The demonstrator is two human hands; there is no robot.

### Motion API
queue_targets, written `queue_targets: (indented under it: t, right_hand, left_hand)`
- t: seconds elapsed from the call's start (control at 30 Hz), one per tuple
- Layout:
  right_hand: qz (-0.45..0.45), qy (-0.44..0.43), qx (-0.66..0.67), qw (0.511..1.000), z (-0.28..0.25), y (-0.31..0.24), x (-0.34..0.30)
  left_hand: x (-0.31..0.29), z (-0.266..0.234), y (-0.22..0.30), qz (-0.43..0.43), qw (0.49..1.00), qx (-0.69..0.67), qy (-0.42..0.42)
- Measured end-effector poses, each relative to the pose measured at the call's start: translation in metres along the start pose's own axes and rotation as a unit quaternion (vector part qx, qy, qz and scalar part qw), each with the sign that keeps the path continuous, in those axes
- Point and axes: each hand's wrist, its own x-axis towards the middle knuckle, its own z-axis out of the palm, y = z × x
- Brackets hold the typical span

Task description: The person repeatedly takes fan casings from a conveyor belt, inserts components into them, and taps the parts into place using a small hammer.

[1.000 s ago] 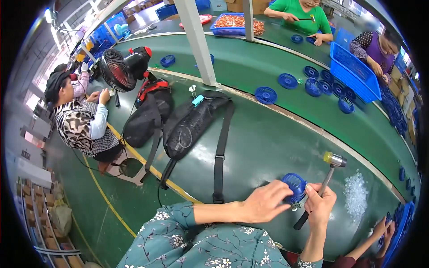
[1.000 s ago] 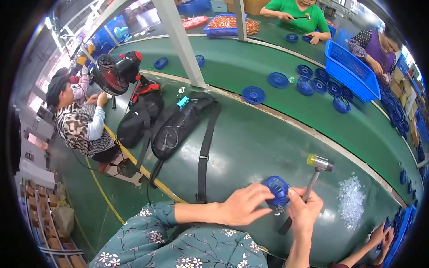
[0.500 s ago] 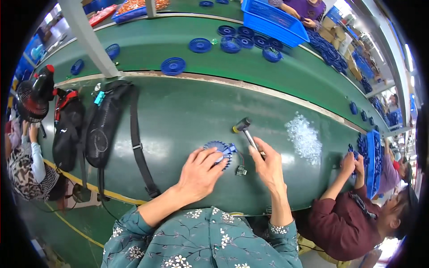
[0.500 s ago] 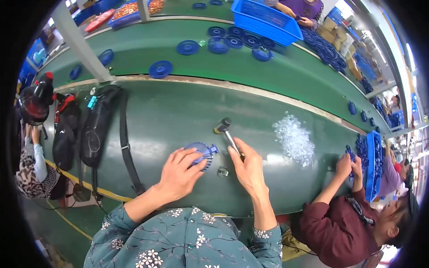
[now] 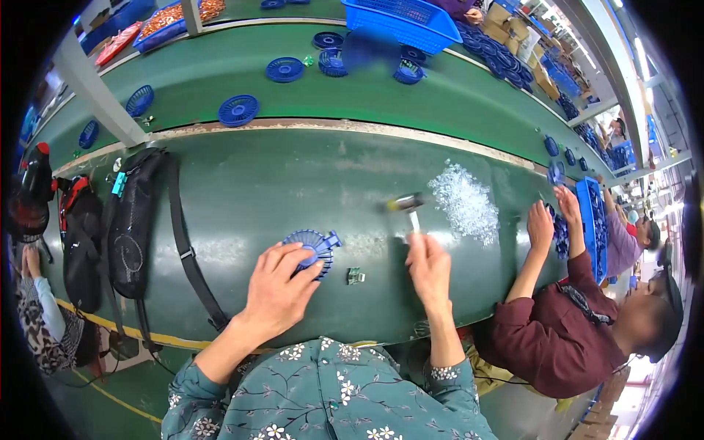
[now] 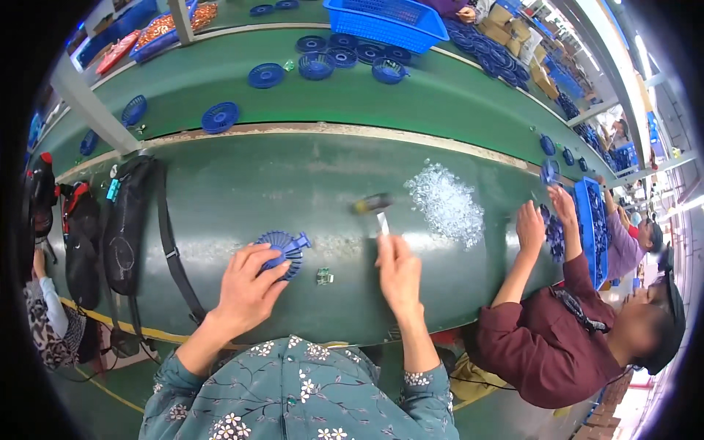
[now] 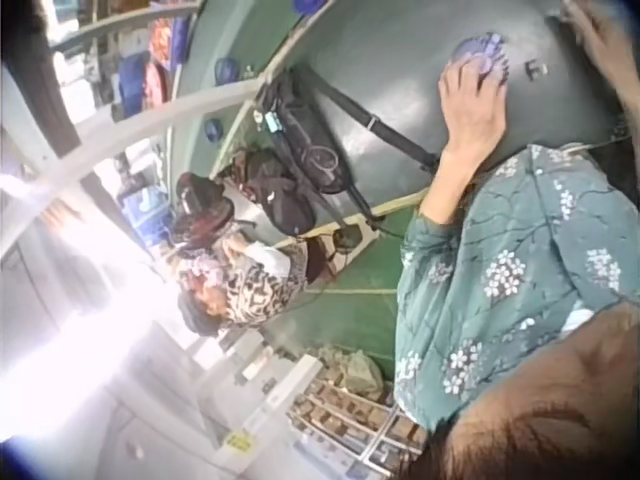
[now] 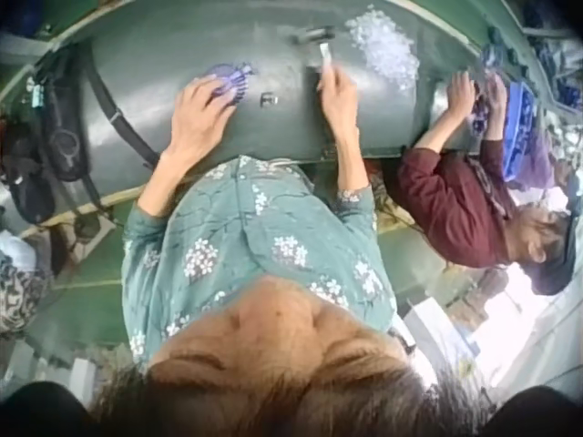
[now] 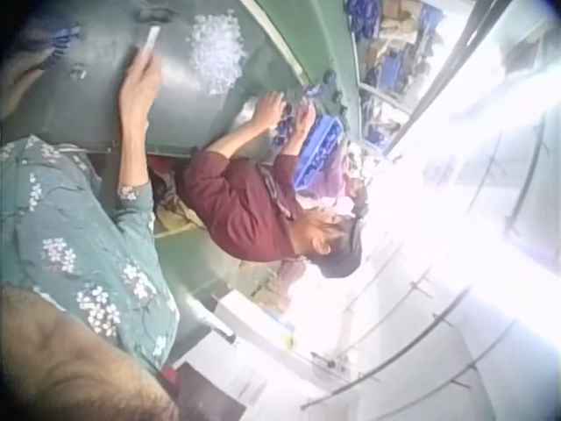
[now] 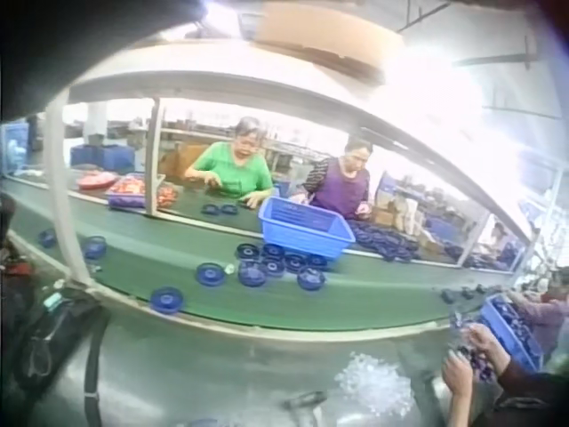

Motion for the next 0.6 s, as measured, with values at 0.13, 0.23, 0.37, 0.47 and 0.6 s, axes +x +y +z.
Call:
queue_targets:
  t: [0.13,0.23,0.37,0.47,0.6]
  right_hand:
    - [-0.001,0.117,-0.004,0.993,-0.023,0.018,0.048]
    - [-0.019,0.152,0.01,0.988,-0.026,0.026,0.073]
    - [-0.056,0.162,-0.164,0.972,-0.025,0.019,0.082]
    - [-0.067,0.168,-0.194,0.964,-0.016,0.007,0.079]
    - [-0.037,0.127,-0.138,0.981,-0.015,0.006,0.068]
  left_hand:
    - [0.005,-0.011,0.0,-0.026,0.998,-0.051,-0.011]
    - [0.008,-0.013,0.0,-0.047,0.998,-0.042,0.011]
    - [0.013,-0.013,0.001,-0.056,0.998,-0.014,0.02]
    - [0.019,-0.011,0.003,-0.048,0.998,0.04,0.004]
    - [0.027,-0.005,0.01,-0.07,0.993,0.087,-0.036]
